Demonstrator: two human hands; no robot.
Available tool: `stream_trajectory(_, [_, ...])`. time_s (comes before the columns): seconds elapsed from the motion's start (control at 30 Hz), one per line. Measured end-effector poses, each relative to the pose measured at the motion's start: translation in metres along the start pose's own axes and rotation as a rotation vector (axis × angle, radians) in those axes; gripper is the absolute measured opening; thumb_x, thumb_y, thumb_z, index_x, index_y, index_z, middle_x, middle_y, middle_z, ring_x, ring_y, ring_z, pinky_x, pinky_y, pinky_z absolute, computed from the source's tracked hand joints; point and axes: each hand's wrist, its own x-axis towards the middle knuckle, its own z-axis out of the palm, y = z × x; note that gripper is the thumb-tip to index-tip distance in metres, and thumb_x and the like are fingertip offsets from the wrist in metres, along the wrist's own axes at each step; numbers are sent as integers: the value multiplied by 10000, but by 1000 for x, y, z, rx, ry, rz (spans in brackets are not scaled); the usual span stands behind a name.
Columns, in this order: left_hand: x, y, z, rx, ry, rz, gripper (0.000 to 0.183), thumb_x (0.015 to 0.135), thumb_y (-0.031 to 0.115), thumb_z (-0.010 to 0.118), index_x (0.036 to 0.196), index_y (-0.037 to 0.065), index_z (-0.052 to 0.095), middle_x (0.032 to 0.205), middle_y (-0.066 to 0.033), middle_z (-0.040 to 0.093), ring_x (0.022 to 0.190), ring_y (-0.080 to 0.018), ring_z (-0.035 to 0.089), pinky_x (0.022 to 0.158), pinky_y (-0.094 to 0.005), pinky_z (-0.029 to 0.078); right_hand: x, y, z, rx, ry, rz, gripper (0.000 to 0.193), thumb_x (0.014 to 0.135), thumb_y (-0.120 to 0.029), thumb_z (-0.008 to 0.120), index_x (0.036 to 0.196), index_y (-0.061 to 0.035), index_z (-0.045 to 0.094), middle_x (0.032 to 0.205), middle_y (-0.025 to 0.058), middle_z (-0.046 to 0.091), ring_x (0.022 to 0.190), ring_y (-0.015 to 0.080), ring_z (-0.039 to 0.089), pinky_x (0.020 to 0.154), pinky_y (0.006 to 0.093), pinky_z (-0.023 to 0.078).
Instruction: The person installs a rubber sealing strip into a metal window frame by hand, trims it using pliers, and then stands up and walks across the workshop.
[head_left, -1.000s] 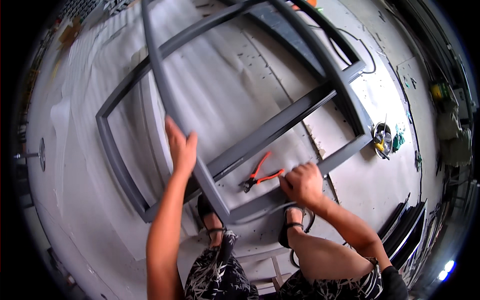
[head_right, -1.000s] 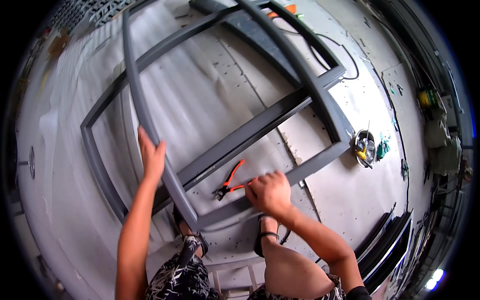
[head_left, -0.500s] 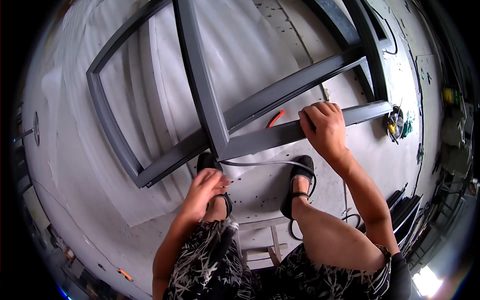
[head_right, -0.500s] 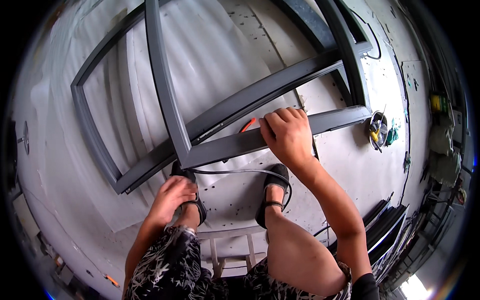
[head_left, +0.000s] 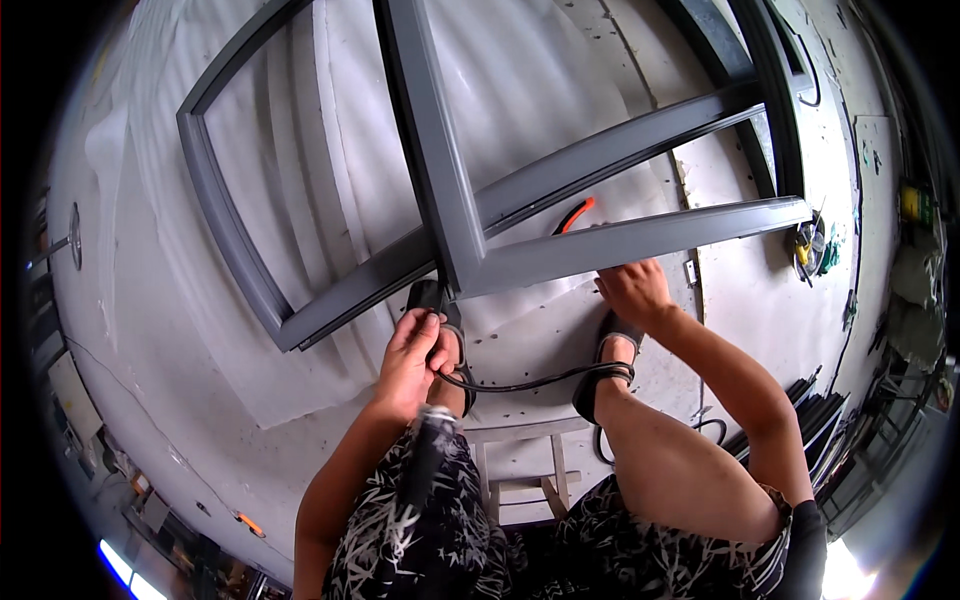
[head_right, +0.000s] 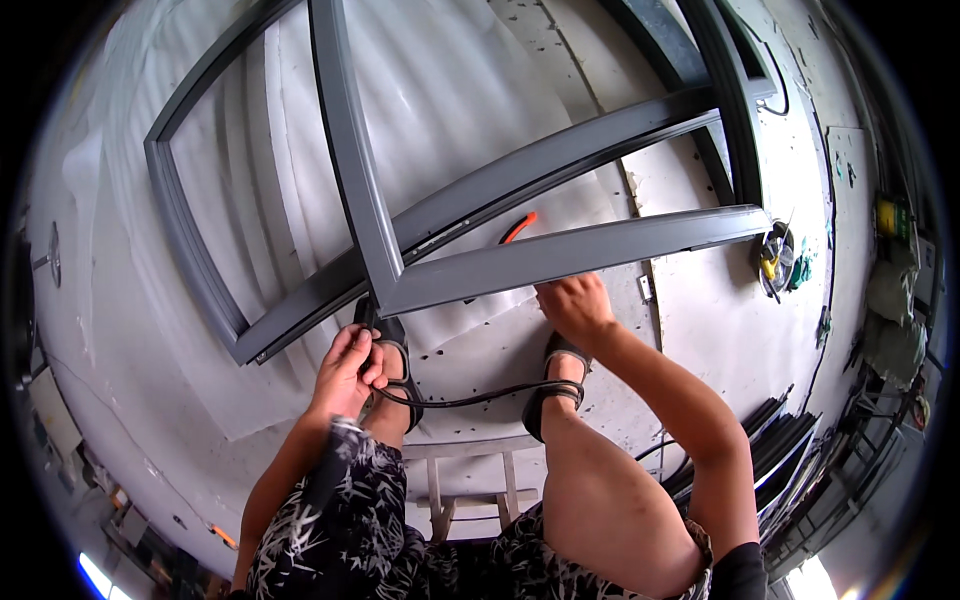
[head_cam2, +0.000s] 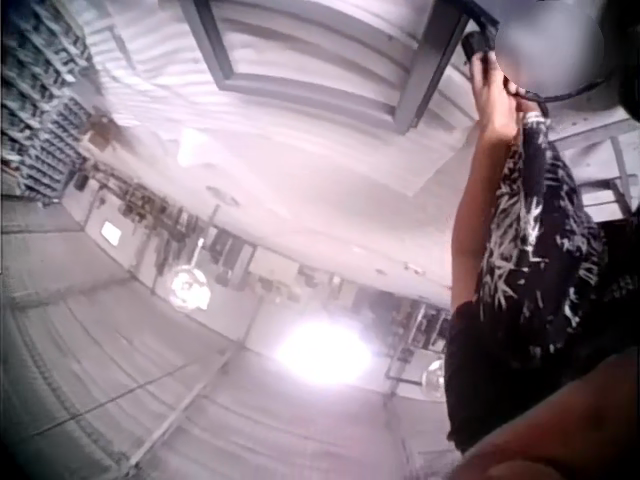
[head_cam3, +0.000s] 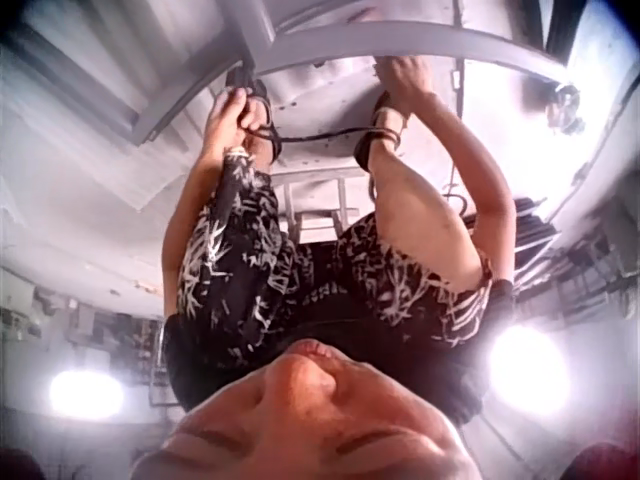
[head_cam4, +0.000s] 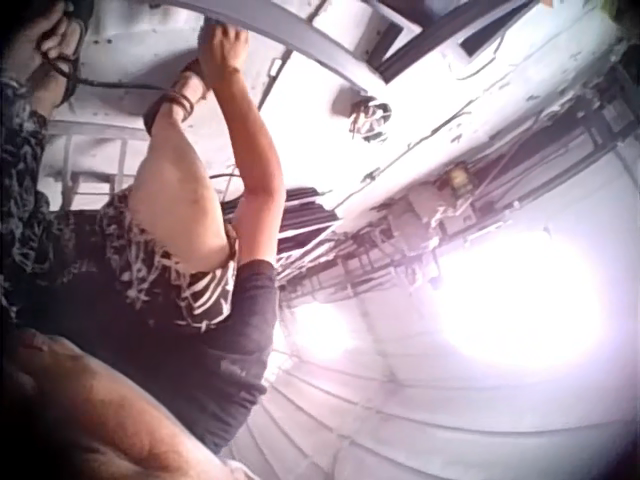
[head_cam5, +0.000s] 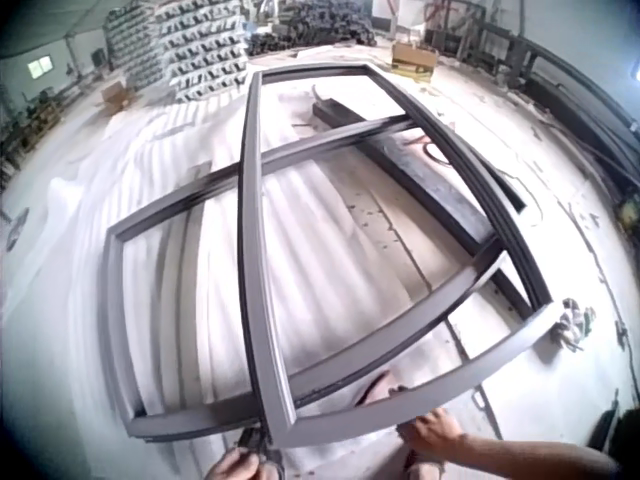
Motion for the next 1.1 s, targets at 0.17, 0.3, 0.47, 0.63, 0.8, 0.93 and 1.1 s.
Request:
stream_trajectory(0.17, [7, 5, 5, 41, 41, -31, 185, 970, 241, 569, 1001, 59, 565, 733, 1, 519, 549, -55, 392, 517, -224, 327, 34, 19, 19, -196, 130, -174, 504, 763, -180, 709, 1244, -95, 580, 1400, 107, 483, 1324, 271, 420, 1093, 446, 354])
stream_trajectory(0.3, [9, 6, 5, 72, 87, -45, 193, 963, 244, 582, 971, 51, 581, 697, 13, 513, 516, -38, 375, 484, -204, 298, 40, 20, 27, -103, 5, -83, 416, 783, -103, 669, 1195, -90, 611, 1327, 127, 542, 1283, 288, 461, 1067, 439, 387])
stream_trajectory(0.47, [10, 6, 3, 94, 84, -51, 192, 959, 241, 587, 947, 50, 588, 693, 19, 504, 510, -27, 357, 465, -191, 282, 48, 3, 9, 157, -31, -32, 410, 775, -100, 680, 1180, -82, 620, 1263, 129, 580, 1214, 292, 519, 1034, 430, 426])
stream_trajectory(0.63, [9, 8, 8, 61, 127, -57, 173, 932, 204, 617, 911, 33, 600, 649, 35, 487, 486, -27, 332, 450, -202, 250, 60, 1, 2, -185, 450, -407, 443, 758, -84, 706, 1192, -84, 617, 1279, 99, 553, 1162, 281, 543, 1020, 443, 442])
stream_trajectory(0.8, [10, 5, 6, 55, 122, -70, 169, 931, 202, 614, 914, 34, 601, 654, 36, 490, 489, -28, 331, 451, -201, 248, 60, 1, 8, -132, 261, -308, 501, 672, -161, 766, 1142, -72, 620, 1155, 114, 582, 1089, 281, 562, 933, 445, 481])
stream_trajectory(0.93, [9, 8, 2, 52, 115, -67, 164, 938, 211, 593, 930, 47, 592, 673, 29, 494, 493, -29, 338, 452, -194, 254, 24, -34, -8, 273, -167, -81, 532, 617, -201, 738, 1113, -54, 616, 1055, 164, 610, 988, 340, 587, 850, 418, 499])
stream_trajectory(1.1, [6, 13, 0, 101, 114, -70, 125, 946, 186, 567, 943, 62, 576, 677, 28, 491, 498, -27, 342, 450, -188, 253, 0, -86, -42, 964, -449, -12, 489, 697, -161, 637, 1153, 6, 571, 945, 188, 613, 853, 335, 594, 797, 384, 473])
